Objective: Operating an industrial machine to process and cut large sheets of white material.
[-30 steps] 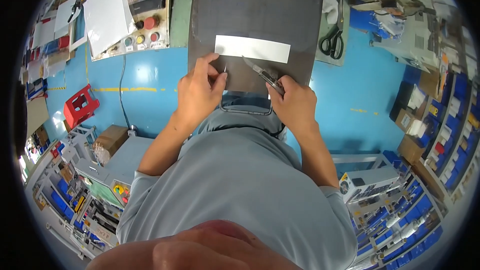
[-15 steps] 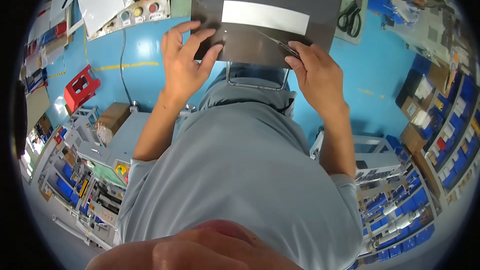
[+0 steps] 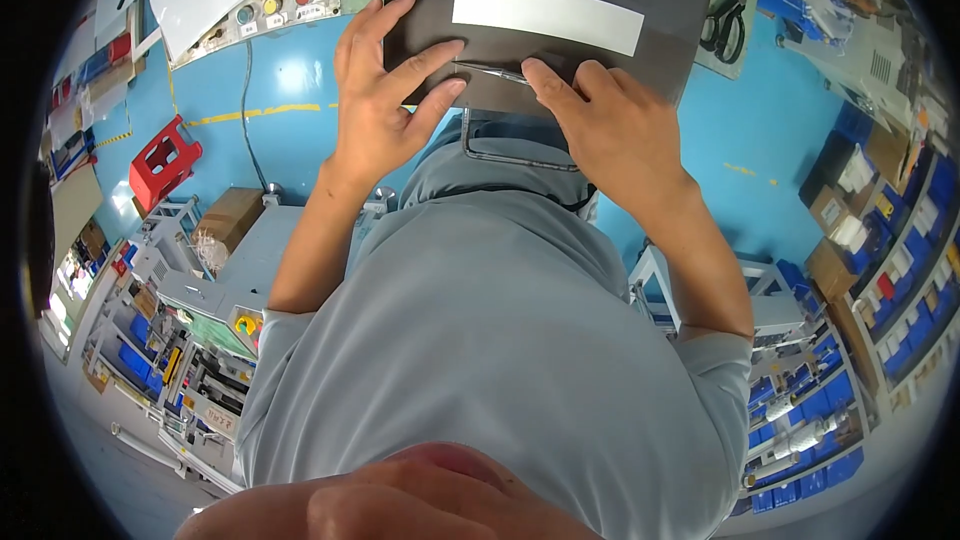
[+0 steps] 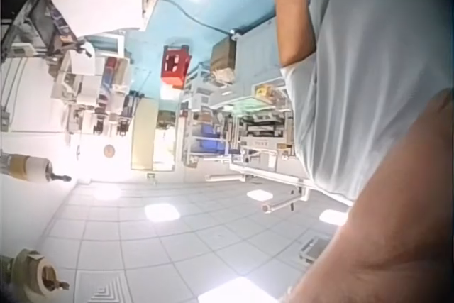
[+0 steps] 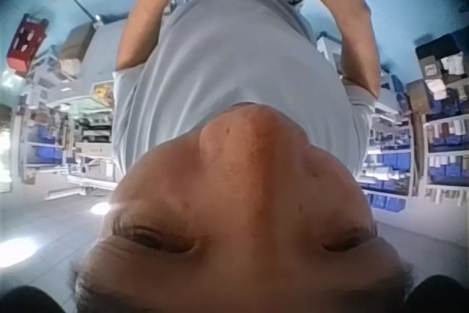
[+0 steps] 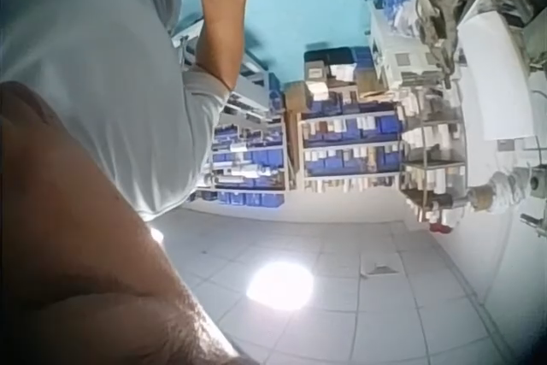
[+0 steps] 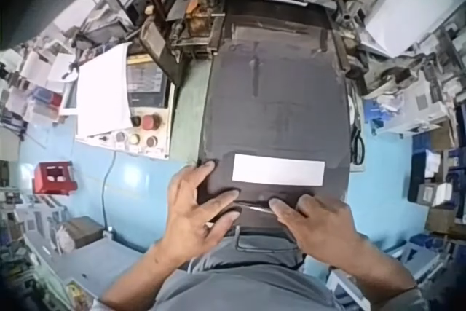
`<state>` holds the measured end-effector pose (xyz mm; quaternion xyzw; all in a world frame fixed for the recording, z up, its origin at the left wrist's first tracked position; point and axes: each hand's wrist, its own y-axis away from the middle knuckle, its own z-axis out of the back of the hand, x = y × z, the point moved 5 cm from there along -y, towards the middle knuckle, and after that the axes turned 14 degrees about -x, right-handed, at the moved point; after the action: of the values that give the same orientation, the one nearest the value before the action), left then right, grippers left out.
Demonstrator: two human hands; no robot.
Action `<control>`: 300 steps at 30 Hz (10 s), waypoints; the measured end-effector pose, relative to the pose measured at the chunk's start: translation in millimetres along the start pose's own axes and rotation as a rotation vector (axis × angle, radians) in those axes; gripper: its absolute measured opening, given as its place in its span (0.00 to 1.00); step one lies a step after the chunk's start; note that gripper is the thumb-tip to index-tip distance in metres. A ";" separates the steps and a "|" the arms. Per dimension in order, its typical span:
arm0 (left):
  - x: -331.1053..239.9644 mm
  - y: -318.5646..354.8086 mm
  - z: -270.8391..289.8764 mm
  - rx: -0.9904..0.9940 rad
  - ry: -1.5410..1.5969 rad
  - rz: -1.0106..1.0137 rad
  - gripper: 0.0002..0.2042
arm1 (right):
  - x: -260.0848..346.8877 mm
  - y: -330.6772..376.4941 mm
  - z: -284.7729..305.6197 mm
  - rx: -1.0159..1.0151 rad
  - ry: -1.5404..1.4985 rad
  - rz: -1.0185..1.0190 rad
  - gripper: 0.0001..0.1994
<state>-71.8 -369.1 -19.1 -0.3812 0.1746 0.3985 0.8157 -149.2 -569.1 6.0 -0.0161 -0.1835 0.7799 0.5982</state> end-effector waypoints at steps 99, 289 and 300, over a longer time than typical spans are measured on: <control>-2.1 -58.6 -35.8 -0.042 0.561 0.339 0.01 | -42.9 47.0 22.7 0.193 -0.652 -0.321 0.16; -64.9 -207.5 97.9 1.047 -0.591 -0.313 0.35 | -108.0 -183.6 -54.5 -0.073 -2.202 -0.761 0.04; -32.1 -218.2 -15.6 1.065 -0.530 -0.513 0.22 | -134.7 -192.8 -47.2 -0.081 -1.589 -0.742 0.06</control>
<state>79.4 -483.0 95.0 0.1574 0.0443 0.1302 0.9779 79.3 -641.2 -5.2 0.5710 -0.5668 0.3085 0.5075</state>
